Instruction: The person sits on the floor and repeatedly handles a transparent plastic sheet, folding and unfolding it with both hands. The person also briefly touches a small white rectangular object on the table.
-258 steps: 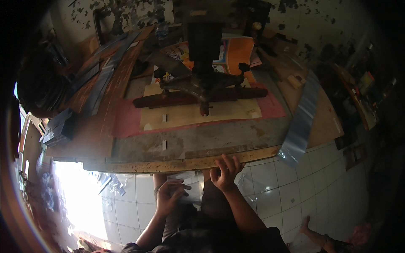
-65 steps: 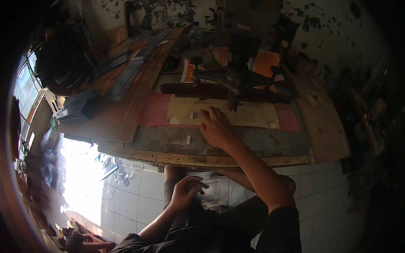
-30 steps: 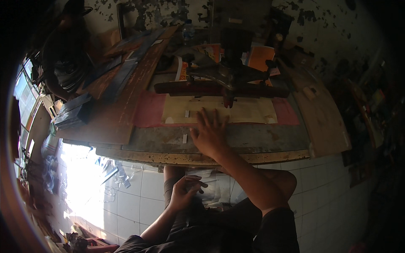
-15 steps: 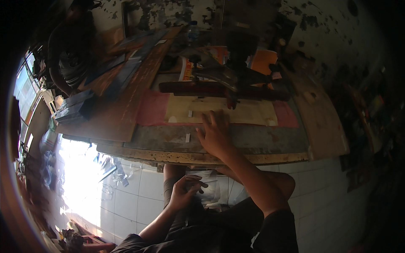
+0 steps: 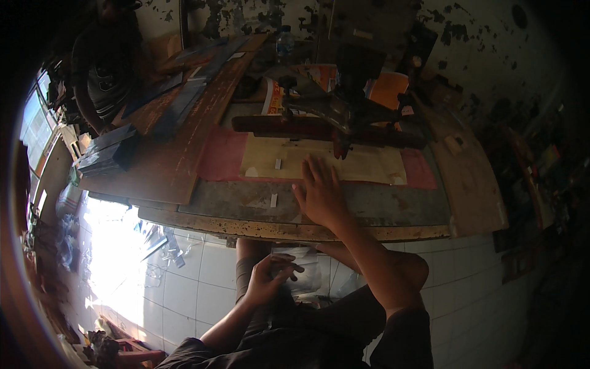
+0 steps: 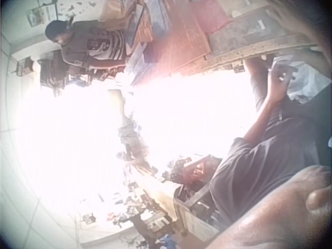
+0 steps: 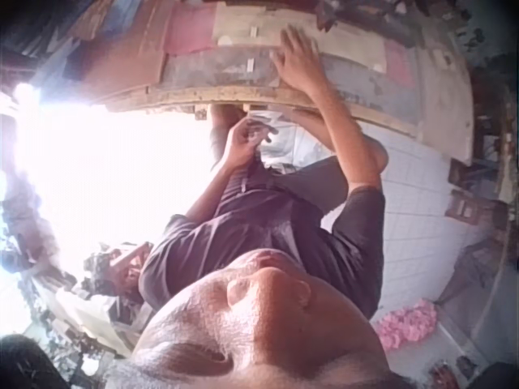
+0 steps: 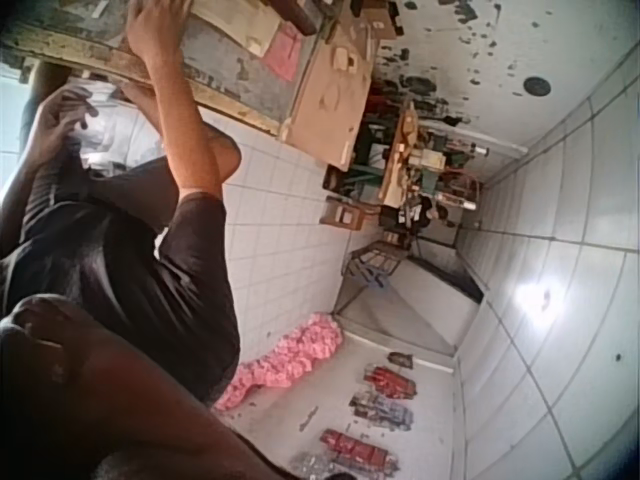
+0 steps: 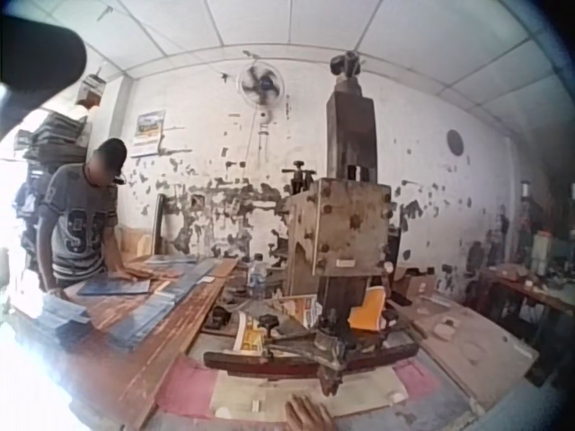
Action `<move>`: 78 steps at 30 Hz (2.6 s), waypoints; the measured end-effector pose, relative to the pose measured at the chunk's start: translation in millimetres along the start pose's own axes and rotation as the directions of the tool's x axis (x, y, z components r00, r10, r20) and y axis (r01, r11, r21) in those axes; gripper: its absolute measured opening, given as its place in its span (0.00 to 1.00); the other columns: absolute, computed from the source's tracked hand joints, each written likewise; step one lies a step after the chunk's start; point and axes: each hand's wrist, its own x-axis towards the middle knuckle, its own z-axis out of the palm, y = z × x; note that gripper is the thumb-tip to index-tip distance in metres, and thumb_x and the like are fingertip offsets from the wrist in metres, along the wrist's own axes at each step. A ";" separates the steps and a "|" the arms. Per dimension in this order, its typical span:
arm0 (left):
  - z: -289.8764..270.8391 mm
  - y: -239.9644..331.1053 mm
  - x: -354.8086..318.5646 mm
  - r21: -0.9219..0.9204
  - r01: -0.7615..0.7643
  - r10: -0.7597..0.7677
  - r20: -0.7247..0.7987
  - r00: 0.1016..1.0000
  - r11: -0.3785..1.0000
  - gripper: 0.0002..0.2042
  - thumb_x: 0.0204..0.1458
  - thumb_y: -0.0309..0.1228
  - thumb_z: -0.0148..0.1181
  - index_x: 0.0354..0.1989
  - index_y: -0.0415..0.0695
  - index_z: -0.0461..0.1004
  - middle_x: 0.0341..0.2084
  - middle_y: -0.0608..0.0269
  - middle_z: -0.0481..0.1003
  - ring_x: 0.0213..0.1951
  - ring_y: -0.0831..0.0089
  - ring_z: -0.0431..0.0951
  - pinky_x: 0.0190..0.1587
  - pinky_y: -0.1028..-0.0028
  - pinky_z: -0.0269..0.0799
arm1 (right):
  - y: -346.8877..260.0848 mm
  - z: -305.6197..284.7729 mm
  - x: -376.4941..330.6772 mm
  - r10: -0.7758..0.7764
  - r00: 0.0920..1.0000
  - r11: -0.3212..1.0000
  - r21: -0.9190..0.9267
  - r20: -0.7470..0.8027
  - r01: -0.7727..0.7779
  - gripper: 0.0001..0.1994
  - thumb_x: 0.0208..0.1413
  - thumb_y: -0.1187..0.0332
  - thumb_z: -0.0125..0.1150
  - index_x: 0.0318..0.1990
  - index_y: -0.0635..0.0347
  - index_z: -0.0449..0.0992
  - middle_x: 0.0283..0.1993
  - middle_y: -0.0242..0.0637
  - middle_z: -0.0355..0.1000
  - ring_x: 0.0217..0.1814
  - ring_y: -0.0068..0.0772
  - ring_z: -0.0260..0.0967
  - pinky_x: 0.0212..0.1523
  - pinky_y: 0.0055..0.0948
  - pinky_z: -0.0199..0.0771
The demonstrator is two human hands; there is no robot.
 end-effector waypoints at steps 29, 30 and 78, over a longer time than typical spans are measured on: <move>5.7 11.6 14.6 -0.024 0.075 -0.076 -0.029 0.997 0.997 0.13 0.67 0.24 0.61 0.57 0.34 0.73 0.43 0.53 0.86 0.44 0.72 0.85 0.47 0.70 0.82 | 0.4 6.1 35.3 0.071 0.996 0.997 0.040 0.055 -0.073 0.35 0.74 0.49 0.49 0.78 0.66 0.58 0.83 0.52 0.52 0.86 0.54 0.48 0.84 0.58 0.42; 5.6 13.0 14.5 -0.033 0.098 -0.099 -0.023 0.995 0.995 0.14 0.67 0.24 0.61 0.58 0.33 0.72 0.43 0.52 0.86 0.45 0.71 0.84 0.49 0.69 0.82 | 0.5 6.2 35.1 0.070 0.996 0.997 0.034 0.053 -0.072 0.35 0.74 0.49 0.49 0.78 0.66 0.58 0.83 0.52 0.52 0.86 0.54 0.47 0.84 0.58 0.42; -1.9 -4.7 13.5 0.007 0.092 -0.091 -0.036 0.995 0.996 0.13 0.67 0.25 0.62 0.58 0.37 0.75 0.43 0.55 0.87 0.39 0.74 0.86 0.45 0.73 0.82 | -10.8 -9.0 26.5 -0.056 0.994 0.998 0.028 -0.091 0.059 0.27 0.67 0.58 0.58 0.66 0.69 0.72 0.69 0.53 0.69 0.70 0.49 0.67 0.73 0.46 0.62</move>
